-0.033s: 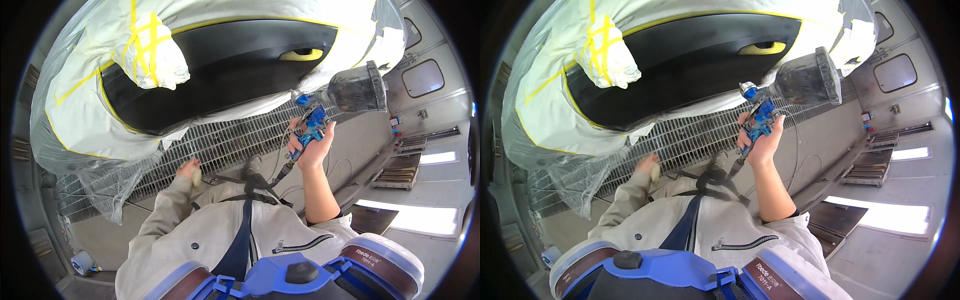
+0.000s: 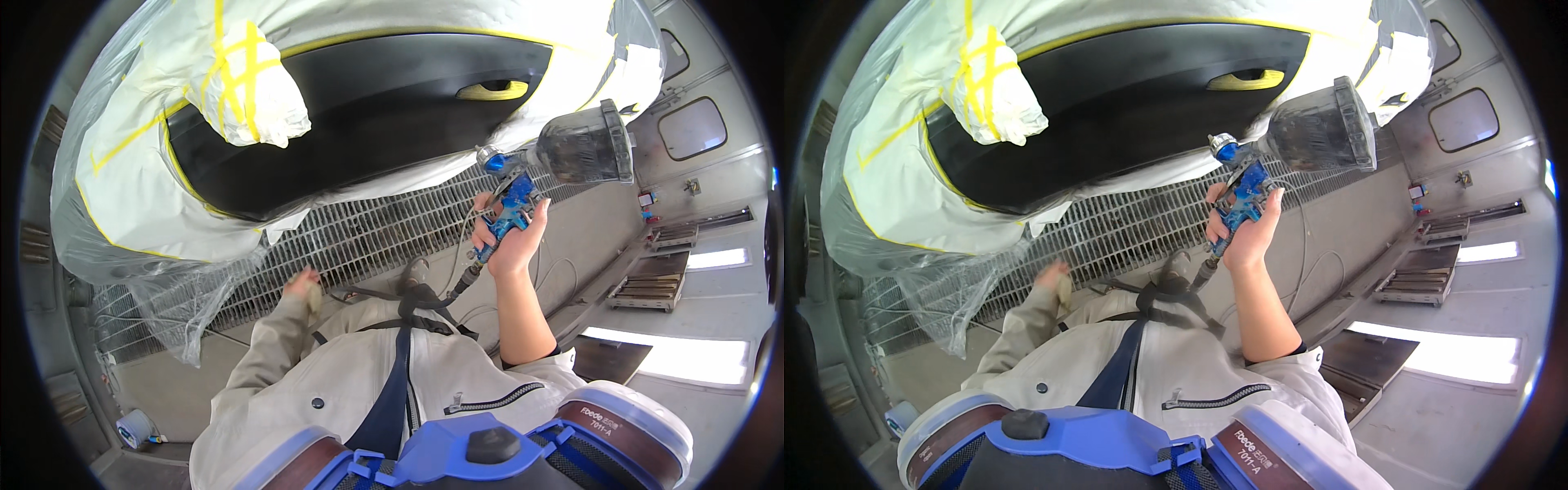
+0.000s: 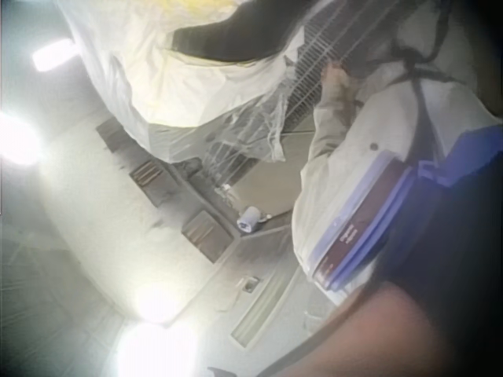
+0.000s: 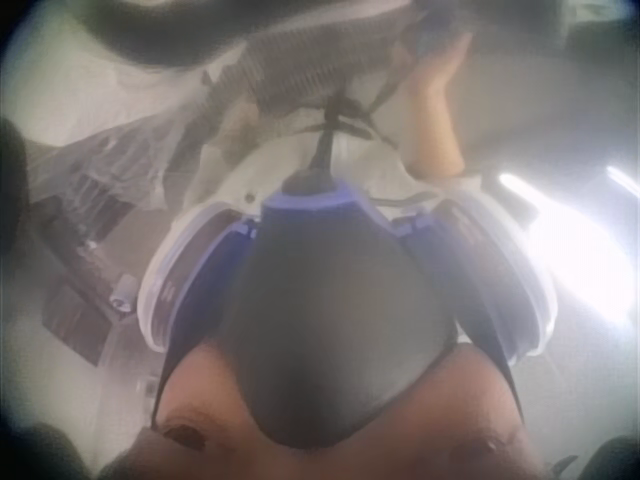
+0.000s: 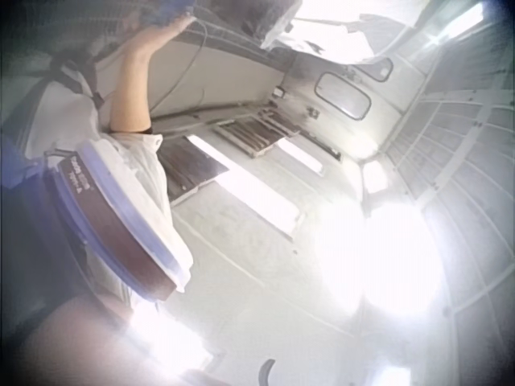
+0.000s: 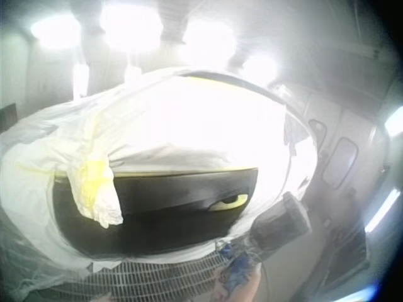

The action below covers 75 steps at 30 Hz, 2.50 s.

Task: The person uses a spray gun to apply black paint to a car door in a paint booth. The door is masked with white protective sheeting and yellow tape. The person moves the spray gun in steady horizontal passes across the door surface.

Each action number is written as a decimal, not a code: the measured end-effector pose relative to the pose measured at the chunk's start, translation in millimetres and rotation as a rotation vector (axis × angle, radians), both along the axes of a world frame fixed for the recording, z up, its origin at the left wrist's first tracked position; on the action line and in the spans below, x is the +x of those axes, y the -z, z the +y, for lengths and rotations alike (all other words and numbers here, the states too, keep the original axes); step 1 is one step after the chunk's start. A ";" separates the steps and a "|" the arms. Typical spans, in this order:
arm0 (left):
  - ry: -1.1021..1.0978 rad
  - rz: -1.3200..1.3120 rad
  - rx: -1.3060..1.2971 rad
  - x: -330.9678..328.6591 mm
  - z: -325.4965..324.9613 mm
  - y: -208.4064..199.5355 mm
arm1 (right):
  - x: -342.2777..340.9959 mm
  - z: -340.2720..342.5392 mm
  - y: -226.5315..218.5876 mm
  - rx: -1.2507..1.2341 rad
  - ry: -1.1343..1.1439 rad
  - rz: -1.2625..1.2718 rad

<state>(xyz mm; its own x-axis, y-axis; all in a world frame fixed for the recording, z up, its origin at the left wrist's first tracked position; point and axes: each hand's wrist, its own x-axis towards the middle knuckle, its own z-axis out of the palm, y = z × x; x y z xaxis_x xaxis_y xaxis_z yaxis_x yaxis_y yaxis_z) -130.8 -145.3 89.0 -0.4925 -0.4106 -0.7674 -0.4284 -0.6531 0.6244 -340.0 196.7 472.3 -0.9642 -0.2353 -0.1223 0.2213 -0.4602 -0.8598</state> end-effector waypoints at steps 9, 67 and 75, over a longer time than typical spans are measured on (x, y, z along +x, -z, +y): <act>0.585 -0.673 -0.241 226.0 -8.2 65.3 | -27.9 27.3 -1.1 -0.038 -0.022 0.097; 0.217 -0.689 -0.203 195.3 331.5 93.5 | -169.3 159.4 17.6 0.023 -0.454 0.068; 0.719 -0.535 -0.411 160.9 319.0 101.3 | -170.6 163.0 13.0 0.011 -0.426 0.079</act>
